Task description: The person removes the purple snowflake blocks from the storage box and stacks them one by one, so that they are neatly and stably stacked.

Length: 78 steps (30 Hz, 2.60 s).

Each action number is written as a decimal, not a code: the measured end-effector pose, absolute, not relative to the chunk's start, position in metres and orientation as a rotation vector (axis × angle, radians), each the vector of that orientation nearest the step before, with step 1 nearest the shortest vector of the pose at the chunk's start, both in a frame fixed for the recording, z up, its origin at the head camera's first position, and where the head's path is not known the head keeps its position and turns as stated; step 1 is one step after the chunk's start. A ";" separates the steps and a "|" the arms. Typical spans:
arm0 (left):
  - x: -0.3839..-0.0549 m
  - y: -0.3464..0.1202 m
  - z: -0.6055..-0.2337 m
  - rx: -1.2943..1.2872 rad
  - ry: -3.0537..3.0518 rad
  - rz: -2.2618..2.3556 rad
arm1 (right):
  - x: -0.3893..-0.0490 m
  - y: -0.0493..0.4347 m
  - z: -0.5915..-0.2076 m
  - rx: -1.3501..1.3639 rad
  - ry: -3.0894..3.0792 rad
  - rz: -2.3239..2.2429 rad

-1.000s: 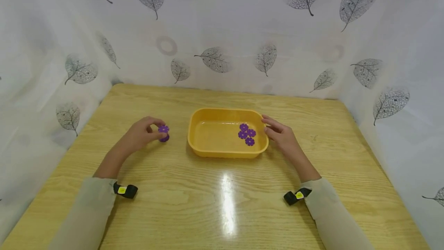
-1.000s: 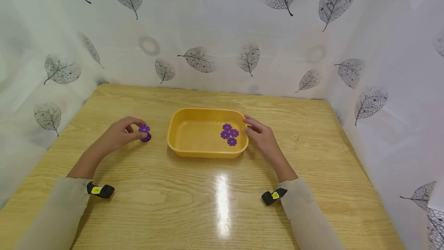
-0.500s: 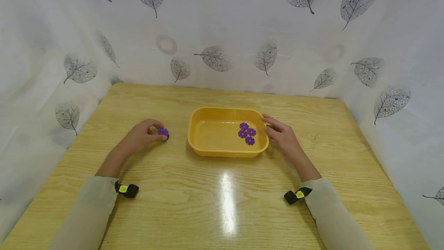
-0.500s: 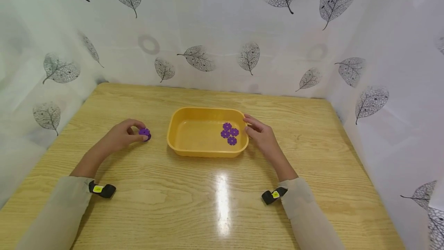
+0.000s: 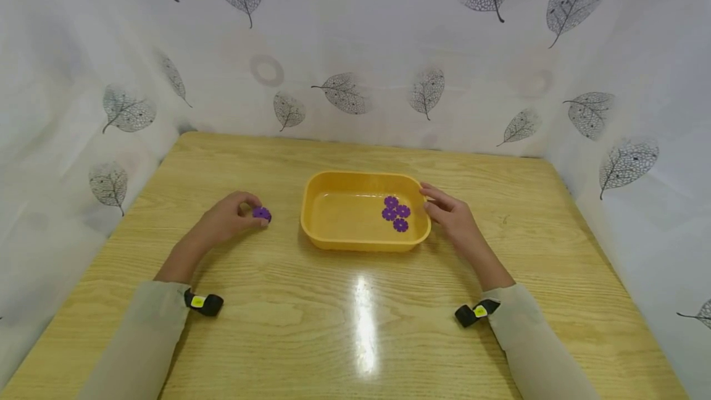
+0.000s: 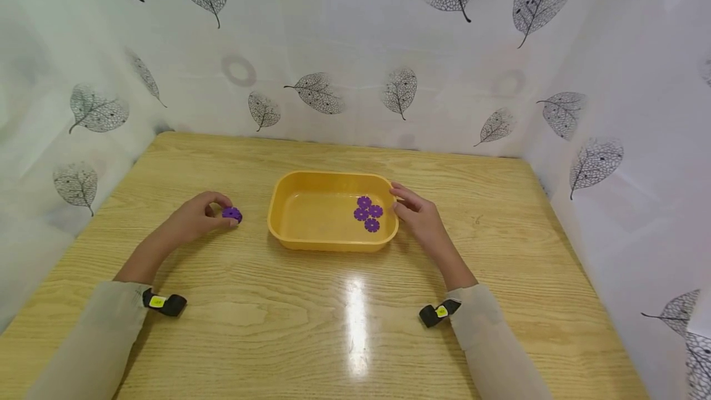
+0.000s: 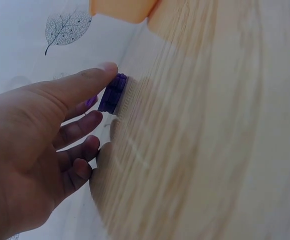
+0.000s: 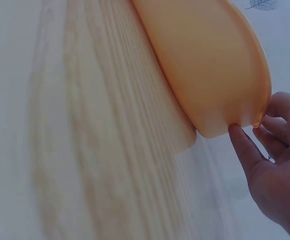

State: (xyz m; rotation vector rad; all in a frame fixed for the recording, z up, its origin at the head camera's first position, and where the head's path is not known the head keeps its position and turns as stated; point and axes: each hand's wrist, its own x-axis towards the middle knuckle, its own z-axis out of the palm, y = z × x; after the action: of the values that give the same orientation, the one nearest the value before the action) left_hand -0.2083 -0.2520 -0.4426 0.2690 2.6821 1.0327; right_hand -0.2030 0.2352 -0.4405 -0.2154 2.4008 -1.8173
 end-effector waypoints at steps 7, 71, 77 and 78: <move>-0.209 -0.255 -0.445 0.277 2.690 1.010 | -0.203 0.235 -0.440 -0.218 2.406 -1.811; -0.206 -0.255 -0.445 0.365 2.681 0.988 | -0.202 0.234 -0.438 -0.217 2.433 -1.777; -0.206 -0.255 -0.445 0.356 2.676 0.985 | -0.202 0.234 -0.438 -0.213 2.429 -1.784; -0.206 -0.255 -0.445 0.355 2.675 0.985 | -0.202 0.234 -0.439 -0.212 2.427 -1.786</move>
State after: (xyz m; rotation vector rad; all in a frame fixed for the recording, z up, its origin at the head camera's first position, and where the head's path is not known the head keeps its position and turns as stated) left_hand -0.2063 -0.2551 -0.4450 0.3547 2.6752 0.9855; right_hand -0.2022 0.2343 -0.4386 -0.2115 2.4272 -1.7858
